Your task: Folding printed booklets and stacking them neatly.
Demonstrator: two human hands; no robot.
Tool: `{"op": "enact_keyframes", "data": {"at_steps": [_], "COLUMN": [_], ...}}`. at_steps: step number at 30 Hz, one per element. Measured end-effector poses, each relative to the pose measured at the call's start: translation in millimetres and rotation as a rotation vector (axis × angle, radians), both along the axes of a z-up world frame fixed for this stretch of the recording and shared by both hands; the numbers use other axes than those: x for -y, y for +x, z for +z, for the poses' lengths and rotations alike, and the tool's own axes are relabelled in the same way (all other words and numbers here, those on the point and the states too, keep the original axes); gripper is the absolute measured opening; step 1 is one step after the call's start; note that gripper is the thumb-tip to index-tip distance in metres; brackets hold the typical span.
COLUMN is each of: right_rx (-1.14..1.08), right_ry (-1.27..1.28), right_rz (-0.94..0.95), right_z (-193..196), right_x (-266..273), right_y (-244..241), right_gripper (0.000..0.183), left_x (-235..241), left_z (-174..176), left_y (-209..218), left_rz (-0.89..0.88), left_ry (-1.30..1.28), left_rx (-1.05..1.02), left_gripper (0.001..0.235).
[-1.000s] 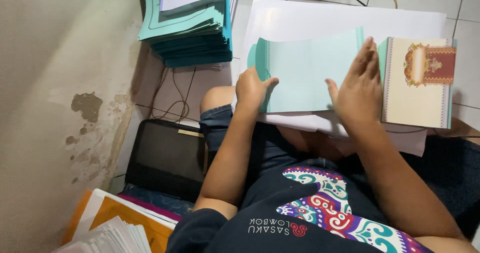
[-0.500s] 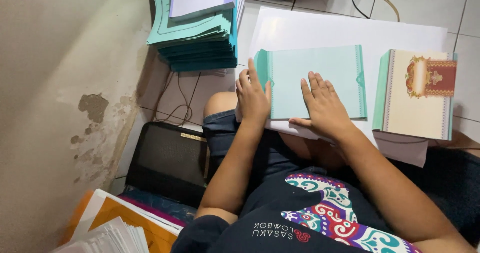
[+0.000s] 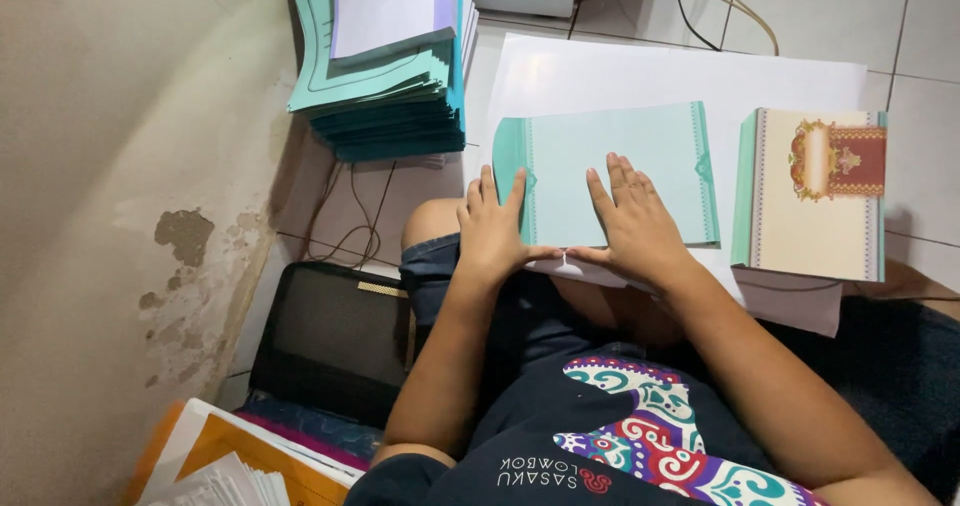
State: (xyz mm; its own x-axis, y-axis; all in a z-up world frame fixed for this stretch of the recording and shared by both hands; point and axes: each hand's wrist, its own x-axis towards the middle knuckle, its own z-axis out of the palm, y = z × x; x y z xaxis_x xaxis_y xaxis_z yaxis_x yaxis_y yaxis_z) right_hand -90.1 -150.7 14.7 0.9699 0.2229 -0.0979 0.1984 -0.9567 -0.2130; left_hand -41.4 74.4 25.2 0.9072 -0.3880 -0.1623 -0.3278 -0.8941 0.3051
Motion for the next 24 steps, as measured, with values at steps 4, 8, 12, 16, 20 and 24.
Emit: {"op": "enact_keyframes", "data": {"at_steps": [4, 8, 12, 16, 20, 24], "right_rx": [-0.003, 0.007, 0.023, 0.024, 0.034, 0.039], "right_ry": [0.01, 0.013, 0.0, -0.014, -0.036, -0.03], "right_rz": [-0.01, -0.024, -0.027, -0.01, 0.006, 0.018], "right_z": [-1.7, 0.7, 0.0, 3.7, -13.8, -17.0], "right_x": [-0.8, -1.8, -3.1, -4.1, 1.0, 4.2], "right_y": [0.0, -0.4, -2.4, -3.1, -2.4, -1.2], "right_gripper": [0.118, 0.118, 0.117, 0.114, 0.108, 0.084], "left_x": [-4.6, -5.1, -7.1, -2.4, 21.7, 65.0], "left_z": [-0.7, -0.9, 2.0, 7.8, 17.7, -11.0], "left_y": [2.8, 3.2, 2.0, 3.5, -1.7, 12.1], "left_rz": [-0.02, -0.033, -0.042, -0.046, 0.048, 0.152], "left_ry": [-0.037, -0.083, -0.029, 0.023, 0.004, -0.116], "left_rx": [-0.03, -0.007, 0.055, 0.062, -0.016, 0.145], "left_gripper": [0.14, 0.136, 0.136, 0.136, 0.124, 0.081]}}
